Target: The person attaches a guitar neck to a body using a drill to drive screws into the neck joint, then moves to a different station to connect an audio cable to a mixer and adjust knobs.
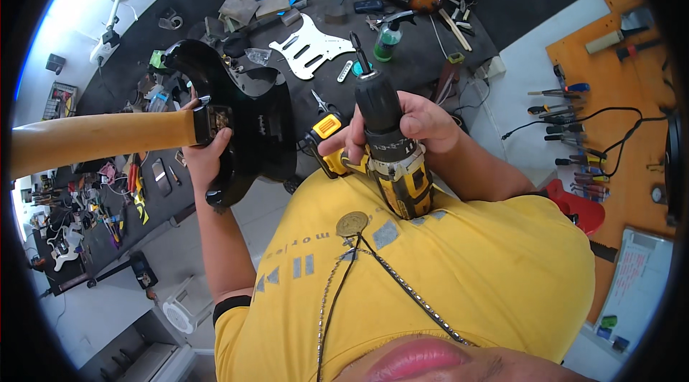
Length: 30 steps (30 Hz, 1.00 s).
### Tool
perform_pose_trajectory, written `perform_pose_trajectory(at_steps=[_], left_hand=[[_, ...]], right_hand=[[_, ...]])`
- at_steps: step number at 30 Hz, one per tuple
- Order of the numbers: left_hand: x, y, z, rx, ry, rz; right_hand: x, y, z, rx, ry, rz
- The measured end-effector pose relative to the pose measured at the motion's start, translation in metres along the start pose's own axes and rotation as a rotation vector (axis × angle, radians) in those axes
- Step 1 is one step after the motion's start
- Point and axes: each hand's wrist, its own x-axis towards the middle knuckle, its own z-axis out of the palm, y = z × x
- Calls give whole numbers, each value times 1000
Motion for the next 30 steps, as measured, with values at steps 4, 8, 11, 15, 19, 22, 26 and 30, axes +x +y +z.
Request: perform_pose_trajectory(at_steps=[4, 8, 11, 15, 19, 22, 26, 30], left_hand=[[-2, 0, -2, -10, 13, -47], [-2, 3, 2, 23, 16, -21], [-4, 3, 1, 6, 27, -29], [-5, 0, -4, 53, 45, -44], [1, 7, 4, 22, 49, -59], [6, 5, 4, 28, 33, 8], [7, 5, 2, -36, 43, -37], [15, 2, 1, -49, 11, -86]], right_hand=[[0, 0, 11, -150, 143, -1], [0, 4, 21, -132, 222, 58], [-11, 9, 27, -151, 277, 119], [-30, 29, 18, -95, 129, 48], [-34, 27, 19, -167, 105, 31], [-37, 27, 9, -103, 86, 69], [-39, 18, -17, 298, 32, 194], [-41, 1, -48, 1, -168, 348]])
